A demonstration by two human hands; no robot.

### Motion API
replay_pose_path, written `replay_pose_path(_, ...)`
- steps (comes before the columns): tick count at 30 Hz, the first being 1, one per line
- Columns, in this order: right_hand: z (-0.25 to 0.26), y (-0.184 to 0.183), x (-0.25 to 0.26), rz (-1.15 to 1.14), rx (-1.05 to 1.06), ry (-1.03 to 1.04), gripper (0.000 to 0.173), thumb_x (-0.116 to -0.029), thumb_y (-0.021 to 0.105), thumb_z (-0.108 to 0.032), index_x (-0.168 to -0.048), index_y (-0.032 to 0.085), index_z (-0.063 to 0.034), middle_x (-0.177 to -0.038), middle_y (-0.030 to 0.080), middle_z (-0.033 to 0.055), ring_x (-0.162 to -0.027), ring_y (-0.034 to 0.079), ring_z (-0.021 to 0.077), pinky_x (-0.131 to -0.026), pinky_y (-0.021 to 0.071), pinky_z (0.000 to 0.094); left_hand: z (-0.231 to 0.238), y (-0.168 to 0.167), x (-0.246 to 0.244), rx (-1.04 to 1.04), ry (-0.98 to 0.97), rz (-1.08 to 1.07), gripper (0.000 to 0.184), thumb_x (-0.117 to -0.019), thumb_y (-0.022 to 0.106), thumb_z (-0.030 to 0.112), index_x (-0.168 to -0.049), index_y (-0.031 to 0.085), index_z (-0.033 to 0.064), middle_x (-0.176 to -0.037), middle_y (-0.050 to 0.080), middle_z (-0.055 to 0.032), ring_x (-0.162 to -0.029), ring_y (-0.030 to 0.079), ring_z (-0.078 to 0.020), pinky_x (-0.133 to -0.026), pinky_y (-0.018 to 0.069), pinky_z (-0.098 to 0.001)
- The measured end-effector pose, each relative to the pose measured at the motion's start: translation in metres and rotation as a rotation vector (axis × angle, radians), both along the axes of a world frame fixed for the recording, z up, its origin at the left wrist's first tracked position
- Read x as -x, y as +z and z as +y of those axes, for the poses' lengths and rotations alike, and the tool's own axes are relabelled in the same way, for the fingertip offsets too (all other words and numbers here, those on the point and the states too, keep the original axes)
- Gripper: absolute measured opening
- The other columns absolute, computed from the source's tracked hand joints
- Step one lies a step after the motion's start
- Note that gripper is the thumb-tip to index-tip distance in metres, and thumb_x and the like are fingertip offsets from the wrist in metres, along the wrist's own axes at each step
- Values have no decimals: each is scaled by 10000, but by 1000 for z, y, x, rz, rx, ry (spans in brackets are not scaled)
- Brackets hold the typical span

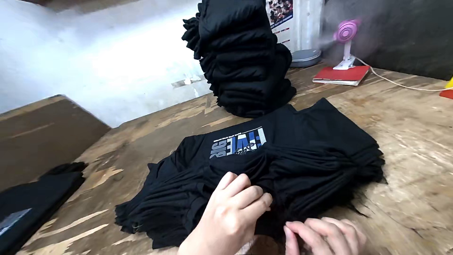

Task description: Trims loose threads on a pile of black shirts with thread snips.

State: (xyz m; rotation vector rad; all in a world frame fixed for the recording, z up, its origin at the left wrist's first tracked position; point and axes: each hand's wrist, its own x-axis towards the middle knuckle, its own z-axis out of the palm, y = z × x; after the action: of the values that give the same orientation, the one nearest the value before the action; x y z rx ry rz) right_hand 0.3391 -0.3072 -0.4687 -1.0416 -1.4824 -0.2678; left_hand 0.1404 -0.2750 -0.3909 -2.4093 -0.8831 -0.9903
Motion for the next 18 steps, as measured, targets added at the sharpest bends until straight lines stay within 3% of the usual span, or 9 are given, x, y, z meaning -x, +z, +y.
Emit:
replay_pose_path(3,2,4,-6,-24,168,-9,247,-880,722,-441,-989,806,-236,-940,677,-11,-1020,583,189,-960,377,454,-6,6,-2,73,165,6,219,-999,604,365,-1089,740,219,-919,682,42,-852,613,-139,-757,468,-346)
replay_pose_path(4,5,3,-5,-7,189,9,187,-871,754,-396,-956,819,-243,-933,688,-19,-1021,597,186,-949,397,454,-6,5,-3,95,182,9,221,-986,610,375,-1090,740,229,-916,676,48,-850,615,-135,-751,475,-345)
replay_pose_path(6,8,1,-4,45,171,48,82,-891,750,-330,-884,801,-266,-888,670,-54,-1016,590,132,-968,391,404,-4,4,-6,46,136,22,186,-996,617,307,-1094,745,215,-931,686,33,-855,610,-153,-770,453,-361)
replay_pose_path(11,1,-4,-11,40,62,181,76,-921,742,-336,-915,786,-274,-882,637,-74,-1025,561,94,-1026,354,374,-7,1,-20,-159,77,136,188,-991,562,119,-1061,733,151,-935,696,-11,-862,588,-201,-791,420,-374)
replay_pose_path(13,-1,-8,-18,-19,34,256,106,-922,719,-351,-892,766,-262,-884,640,-70,-1009,563,99,-1038,343,371,-10,2,-19,-2,114,61,170,-1008,588,248,-1027,740,174,-900,690,8,-846,606,-181,-768,444,-370)
replay_pose_path(15,-4,-10,-22,-80,65,229,156,-917,671,-377,-878,728,-237,-901,652,-35,-1003,577,132,-1025,371,373,-12,6,-13,292,185,-3,414,-956,614,559,-1065,761,188,-870,689,33,-806,657,-124,-729,561,-343)
replay_pose_path(16,-6,-10,-21,-111,118,201,162,-918,695,-376,-932,733,-220,-952,671,-9,-1031,600,155,-1021,414,375,-8,9,-10,444,180,-30,565,-892,645,659,-1139,762,164,-870,701,30,-778,672,-102,-712,597,-330)
replay_pose_path(17,-5,-10,-20,-135,151,196,138,-924,717,-319,-976,748,-196,-990,703,14,-1042,633,169,-996,468,363,-3,11,-10,551,160,-64,623,-864,706,632,-1251,726,144,-892,713,25,-770,672,-87,-717,606,-315)
replay_pose_path(18,-3,-12,-19,-137,154,237,82,-922,710,-207,-966,770,-172,-967,731,22,-1014,670,162,-962,525,325,5,11,-12,570,176,-98,585,-869,763,513,-1310,690,136,-891,703,19,-765,665,-94,-720,606,-321)
